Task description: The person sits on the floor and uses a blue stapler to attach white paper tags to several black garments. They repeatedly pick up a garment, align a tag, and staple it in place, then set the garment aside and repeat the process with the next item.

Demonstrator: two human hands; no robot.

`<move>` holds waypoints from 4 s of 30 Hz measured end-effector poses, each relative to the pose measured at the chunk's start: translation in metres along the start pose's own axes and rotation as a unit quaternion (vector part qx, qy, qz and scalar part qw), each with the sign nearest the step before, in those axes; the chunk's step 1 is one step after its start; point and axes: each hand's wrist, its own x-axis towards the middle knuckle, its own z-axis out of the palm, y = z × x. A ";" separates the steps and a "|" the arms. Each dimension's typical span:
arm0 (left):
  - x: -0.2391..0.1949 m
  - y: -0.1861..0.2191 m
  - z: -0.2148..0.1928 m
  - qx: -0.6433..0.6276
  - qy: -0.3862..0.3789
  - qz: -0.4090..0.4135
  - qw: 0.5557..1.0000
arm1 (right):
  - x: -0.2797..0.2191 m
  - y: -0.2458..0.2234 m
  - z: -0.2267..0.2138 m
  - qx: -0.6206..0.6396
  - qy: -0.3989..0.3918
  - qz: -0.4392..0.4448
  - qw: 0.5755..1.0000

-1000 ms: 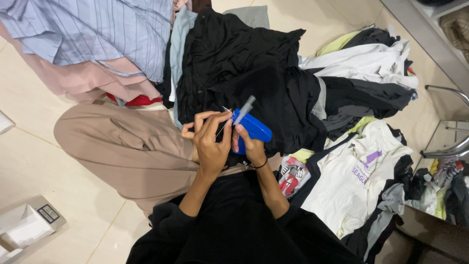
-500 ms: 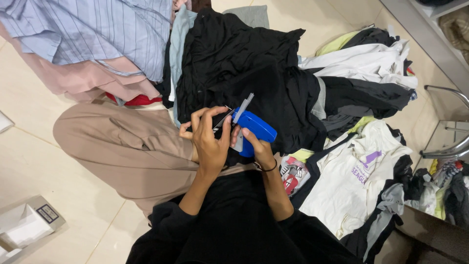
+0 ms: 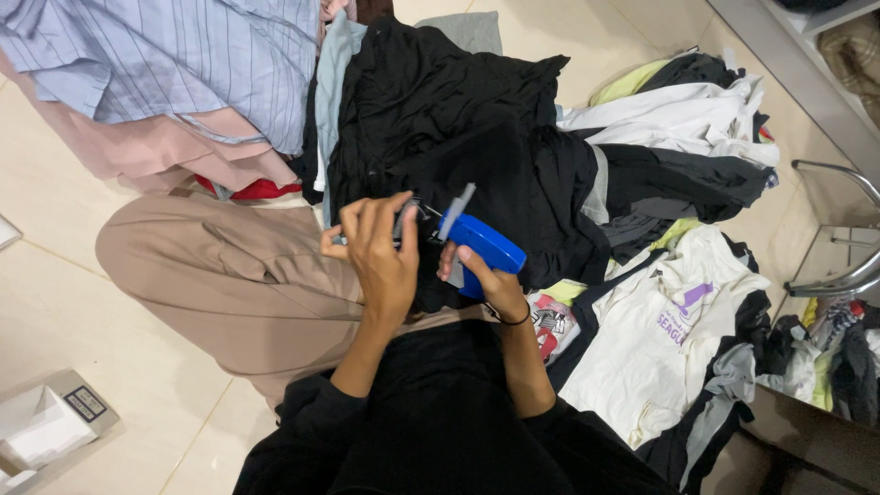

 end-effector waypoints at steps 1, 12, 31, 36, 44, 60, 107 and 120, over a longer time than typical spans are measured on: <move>0.002 -0.001 -0.003 0.000 0.000 0.000 1.000 | 0.003 0.002 -0.006 0.000 0.000 0.000 1.000; -0.003 -0.026 -0.001 -0.195 -0.042 -0.195 0.960 | 0.024 -0.004 -0.033 -0.051 -0.030 -0.013 0.998; 0.000 -0.042 -0.007 -0.307 -0.081 -0.252 0.914 | 0.179 0.127 -0.030 -0.482 -0.188 -0.018 0.855; 0.011 -0.028 -0.019 -0.333 -0.043 -0.213 0.918 | 0.173 0.142 -0.020 -0.381 -0.296 -0.005 0.876; 0.009 -0.034 -0.014 -0.218 0.010 -0.203 0.955 | 0.169 0.143 -0.030 -0.384 -0.070 -0.018 0.920; 0.027 -0.068 -0.025 -0.053 0.017 -0.040 0.998 | 0.126 0.045 -0.062 -0.290 0.190 -0.137 0.928; 0.048 0.199 0.134 -0.304 -0.311 0.097 0.895 | -0.113 -0.001 -0.327 0.194 0.708 -0.161 0.659; 0.075 0.337 0.245 -0.376 -0.351 0.152 0.844 | -0.100 -0.030 -0.431 0.279 0.790 -0.185 0.513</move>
